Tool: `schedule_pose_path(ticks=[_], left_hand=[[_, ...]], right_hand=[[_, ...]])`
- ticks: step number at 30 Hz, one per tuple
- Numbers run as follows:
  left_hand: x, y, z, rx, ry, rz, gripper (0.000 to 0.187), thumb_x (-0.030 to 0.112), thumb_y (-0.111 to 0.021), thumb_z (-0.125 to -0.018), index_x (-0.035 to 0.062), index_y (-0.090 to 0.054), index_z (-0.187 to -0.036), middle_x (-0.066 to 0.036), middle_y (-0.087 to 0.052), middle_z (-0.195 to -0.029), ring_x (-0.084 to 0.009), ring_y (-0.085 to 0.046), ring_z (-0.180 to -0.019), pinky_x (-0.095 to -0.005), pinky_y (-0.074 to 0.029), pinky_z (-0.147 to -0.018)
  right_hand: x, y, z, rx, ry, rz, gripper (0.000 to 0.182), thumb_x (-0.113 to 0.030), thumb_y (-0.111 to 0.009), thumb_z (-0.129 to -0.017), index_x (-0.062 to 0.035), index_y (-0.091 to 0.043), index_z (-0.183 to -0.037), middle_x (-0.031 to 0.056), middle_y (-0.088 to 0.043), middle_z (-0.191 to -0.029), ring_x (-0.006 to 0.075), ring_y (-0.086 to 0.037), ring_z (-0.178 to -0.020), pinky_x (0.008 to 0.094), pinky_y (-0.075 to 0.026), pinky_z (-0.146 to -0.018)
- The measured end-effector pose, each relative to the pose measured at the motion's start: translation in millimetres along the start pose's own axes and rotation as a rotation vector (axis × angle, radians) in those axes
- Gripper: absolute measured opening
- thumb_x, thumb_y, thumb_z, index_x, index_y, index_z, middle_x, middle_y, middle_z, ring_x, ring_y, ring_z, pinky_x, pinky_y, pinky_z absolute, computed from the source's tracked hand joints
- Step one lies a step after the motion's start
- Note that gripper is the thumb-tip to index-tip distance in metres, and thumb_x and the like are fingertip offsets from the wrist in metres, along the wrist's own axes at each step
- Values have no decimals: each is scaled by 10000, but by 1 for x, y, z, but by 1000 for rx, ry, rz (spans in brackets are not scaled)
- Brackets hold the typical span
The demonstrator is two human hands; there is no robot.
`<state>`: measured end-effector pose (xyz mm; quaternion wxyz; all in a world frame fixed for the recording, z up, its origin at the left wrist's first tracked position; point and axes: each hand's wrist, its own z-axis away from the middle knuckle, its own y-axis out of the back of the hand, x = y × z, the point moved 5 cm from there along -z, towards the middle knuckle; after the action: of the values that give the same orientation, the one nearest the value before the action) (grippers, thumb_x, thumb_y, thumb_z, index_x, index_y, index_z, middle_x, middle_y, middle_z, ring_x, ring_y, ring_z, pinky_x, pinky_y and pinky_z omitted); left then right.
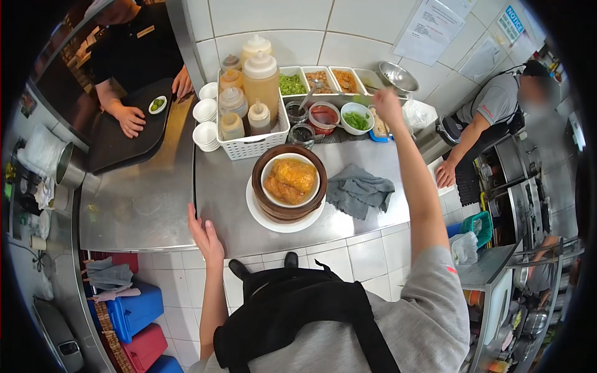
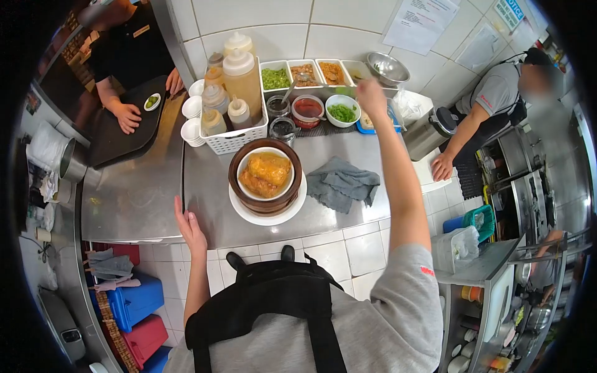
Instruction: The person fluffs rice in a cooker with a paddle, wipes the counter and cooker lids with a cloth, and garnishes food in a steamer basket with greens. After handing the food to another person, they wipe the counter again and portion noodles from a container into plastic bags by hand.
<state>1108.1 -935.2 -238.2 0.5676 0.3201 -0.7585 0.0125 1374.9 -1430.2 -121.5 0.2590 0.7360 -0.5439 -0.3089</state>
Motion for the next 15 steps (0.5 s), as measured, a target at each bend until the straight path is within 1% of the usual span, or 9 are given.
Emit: schedule_pose_path(ticks=[1, 2, 4, 5, 6, 8, 9, 12, 15], left_hand=[[0, 0, 1, -2, -8, 2, 532, 276, -386, -932, 2, -261, -1370, -173, -286, -1409, -311, -295, -1289, -422, -282, -1024], [0, 0, -3, 0, -22, 7, 526, 265, -387, -932, -2, -263, -1367, -172, -287, -1409, -312, -296, -1288, -418, -285, -1023], [3, 1, -5, 10, -21, -2, 521, 255, -387, -932, -5, -262, -1367, -170, -287, -1409, -312, -298, -1288, -417, -286, -1025], [4, 2, -2, 0, -24, -13, 517, 245, -387, -933, -7, -261, -1367, -168, -287, -1410, -312, -299, -1288, -415, -286, -1026], [3, 3, -1, 5, -21, -12, 517, 245, -387, -933, -7, -261, -1367, -168, -287, -1410, -312, -299, -1288, -415, -286, -1026], [2, 2, -3, 7, -28, 17, 519, 246, -387, -933, -5, -259, -1369, -168, -287, -1410, -312, -300, -1288, -419, -286, -1027], [3, 2, -3, 13, -31, 27, 519, 246, -387, -933, -5, -259, -1369, -168, -287, -1410, -312, -300, -1288, -419, -286, -1027], [4, 2, -2, 17, -18, 33, 518, 240, -387, -932, -3, -256, -1371, -168, -286, -1410, -310, -299, -1289, -415, -287, -1028], [4, 4, -1, 30, -9, 43, 521, 232, -394, -929, -1, -255, -1373, -169, -293, -1406, -311, -304, -1285, -411, -291, -1025]], right_hand=[[6, -14, 14, -269, -136, 92, 144, -109, -672, -705, -4, -623, -791, 136, -613, -701, 168, -580, -627, 305, -456, -598], [-3, -5, 18, -266, -134, 86, 144, -109, -672, -705, -4, -623, -791, 136, -613, -701, 168, -580, -627, 305, -456, -598], [-13, 17, 9, -265, -255, -242, 138, -109, -659, -712, 13, -611, -754, 136, -635, -772, 206, -611, -695, 308, -478, -626], [-20, 18, 6, -376, -318, -592, 106, -96, -654, -763, -3, -603, -760, 71, -641, -819, 154, -600, -760, 295, -480, -667], [-27, 25, 4, -378, -313, -592, 106, -96, -654, -763, -3, -603, -760, 71, -641, -819, 154, -600, -760, 295, -480, -667], [-67, 42, 10, -485, -475, -1523, 68, -93, -638, -812, -37, -604, -832, 22, -624, -875, 130, -577, -815, 288, -469, -731], [-87, 55, 11, -503, -433, -1674, 85, -107, -628, -829, -66, -594, -895, 24, -604, -911, 146, -561, -853, 295, -452, -787], [-119, 82, 13, -598, -207, -1834, 76, -105, -625, -826, -64, -582, -874, 60, -593, -918, 157, -553, -866, 307, -450, -801], [-124, 101, 16, -521, -149, -1892, 113, -130, -633, -823, -48, -579, -881, 64, -598, -879, 156, -561, -830, 297, -447, -790]])
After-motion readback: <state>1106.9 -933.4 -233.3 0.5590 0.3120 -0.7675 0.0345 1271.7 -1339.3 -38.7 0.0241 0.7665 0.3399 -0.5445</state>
